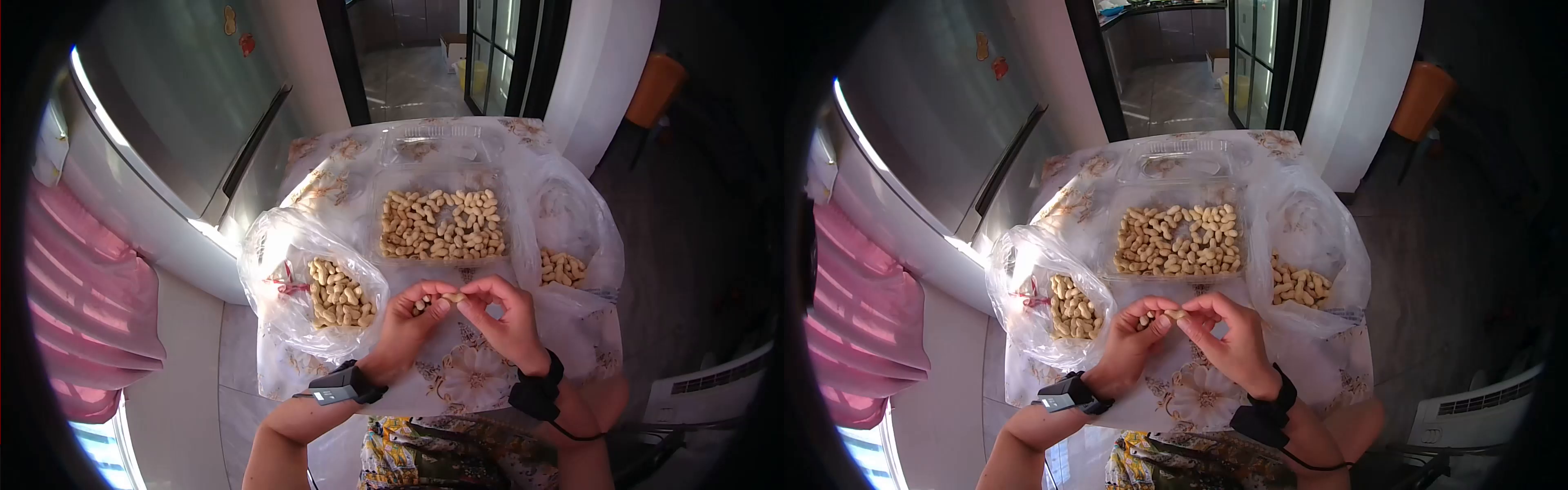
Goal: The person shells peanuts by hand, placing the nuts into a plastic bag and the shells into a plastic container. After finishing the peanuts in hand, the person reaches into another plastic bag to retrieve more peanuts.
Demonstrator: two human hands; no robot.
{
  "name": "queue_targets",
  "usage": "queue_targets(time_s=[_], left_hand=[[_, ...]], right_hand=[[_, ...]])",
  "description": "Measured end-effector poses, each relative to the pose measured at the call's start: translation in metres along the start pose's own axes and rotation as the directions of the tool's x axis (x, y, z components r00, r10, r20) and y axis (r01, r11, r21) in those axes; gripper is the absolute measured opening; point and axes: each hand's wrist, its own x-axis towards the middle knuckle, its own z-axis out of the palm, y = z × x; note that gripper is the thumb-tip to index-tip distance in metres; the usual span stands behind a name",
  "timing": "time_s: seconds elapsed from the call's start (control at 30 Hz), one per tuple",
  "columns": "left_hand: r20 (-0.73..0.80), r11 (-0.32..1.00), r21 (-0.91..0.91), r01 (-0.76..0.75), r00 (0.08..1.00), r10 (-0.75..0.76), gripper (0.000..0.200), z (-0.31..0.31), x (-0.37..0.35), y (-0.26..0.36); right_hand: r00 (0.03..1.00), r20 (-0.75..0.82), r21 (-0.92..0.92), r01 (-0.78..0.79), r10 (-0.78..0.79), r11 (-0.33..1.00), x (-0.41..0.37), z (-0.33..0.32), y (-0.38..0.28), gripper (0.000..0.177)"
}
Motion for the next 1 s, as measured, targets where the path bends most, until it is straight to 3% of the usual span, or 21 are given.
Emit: queue_targets(time_s=[0.37,1.0], left_hand=[[-0.024,0.997,-0.026,0.073,0.997,-0.074,0.018,0.002,0.002,0.000],[0.002,0.996,-0.085,0.022,1.000,-0.022,0.014,0.003,0.002,-0.001]], right_hand=[[1.000,-0.022,0.006,0.005,-0.005,1.000,0.000,0.001,0.002,0.018],[1.000,-0.001,-0.014,0.024,-0.024,1.000,0.000,0.000,-0.001,0.018]])
